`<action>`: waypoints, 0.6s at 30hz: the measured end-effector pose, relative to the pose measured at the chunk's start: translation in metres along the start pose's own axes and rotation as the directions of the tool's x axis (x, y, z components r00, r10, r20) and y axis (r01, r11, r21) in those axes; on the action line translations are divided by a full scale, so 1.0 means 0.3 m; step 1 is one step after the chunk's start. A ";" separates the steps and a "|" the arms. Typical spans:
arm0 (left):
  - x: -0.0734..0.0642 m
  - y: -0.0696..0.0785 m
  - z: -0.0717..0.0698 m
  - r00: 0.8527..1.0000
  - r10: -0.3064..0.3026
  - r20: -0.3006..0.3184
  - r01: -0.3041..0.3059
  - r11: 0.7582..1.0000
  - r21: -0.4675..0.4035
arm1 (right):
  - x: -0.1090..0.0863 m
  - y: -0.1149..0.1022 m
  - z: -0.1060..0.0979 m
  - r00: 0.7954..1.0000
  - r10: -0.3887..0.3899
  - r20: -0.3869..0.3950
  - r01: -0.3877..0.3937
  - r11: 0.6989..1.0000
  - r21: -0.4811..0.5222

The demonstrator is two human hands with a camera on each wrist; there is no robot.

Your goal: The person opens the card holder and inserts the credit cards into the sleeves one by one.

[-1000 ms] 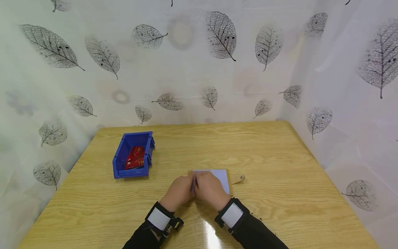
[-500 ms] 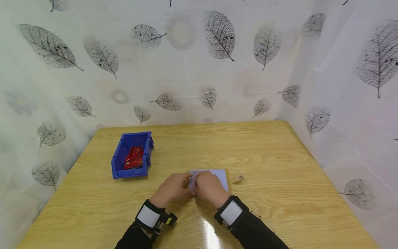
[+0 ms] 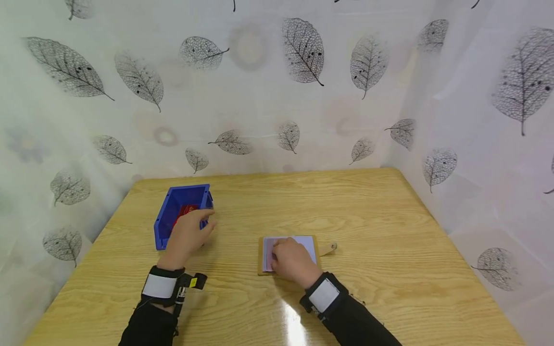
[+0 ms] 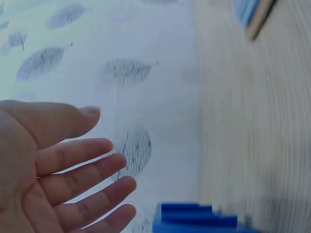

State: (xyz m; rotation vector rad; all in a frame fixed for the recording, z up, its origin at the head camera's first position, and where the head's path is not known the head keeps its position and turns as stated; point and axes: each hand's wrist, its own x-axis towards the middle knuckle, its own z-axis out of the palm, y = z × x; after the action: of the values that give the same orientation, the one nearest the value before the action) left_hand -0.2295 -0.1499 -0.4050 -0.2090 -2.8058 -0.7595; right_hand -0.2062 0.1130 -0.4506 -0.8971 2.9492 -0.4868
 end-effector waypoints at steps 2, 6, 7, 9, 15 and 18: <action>0.001 -0.040 -0.009 0.998 -0.009 -0.057 0.009 1.000 -0.001 | 0.000 0.000 -0.001 1.000 0.007 0.014 -0.007 1.000 0.007; 0.002 -0.102 -0.017 0.991 -0.042 -0.130 0.044 0.999 0.018 | -0.001 0.001 -0.002 1.000 0.008 0.024 -0.008 1.000 0.009; 0.003 -0.113 -0.017 0.990 -0.058 -0.132 0.061 0.998 0.020 | -0.001 0.001 -0.002 1.000 0.006 0.023 -0.007 1.000 0.009; 0.005 -0.134 -0.012 0.988 -0.096 -0.119 0.100 0.995 0.027 | 0.000 0.002 0.000 1.000 0.001 0.020 -0.001 1.000 0.009; 0.007 -0.178 0.013 0.983 -0.178 -0.032 0.180 0.982 0.060 | 0.000 0.004 0.002 1.000 -0.003 0.012 0.003 1.000 0.016; 0.010 -0.200 0.030 0.981 -0.194 0.012 0.192 0.977 0.089 | -0.002 0.003 0.000 1.000 0.006 0.011 -0.006 1.000 0.025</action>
State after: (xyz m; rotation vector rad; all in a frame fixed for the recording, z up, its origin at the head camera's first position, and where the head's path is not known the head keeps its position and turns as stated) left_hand -0.2456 -0.1963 -0.4406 0.0732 -2.9008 -0.6750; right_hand -0.2061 0.1140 -0.4507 -0.8849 2.9287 -0.5159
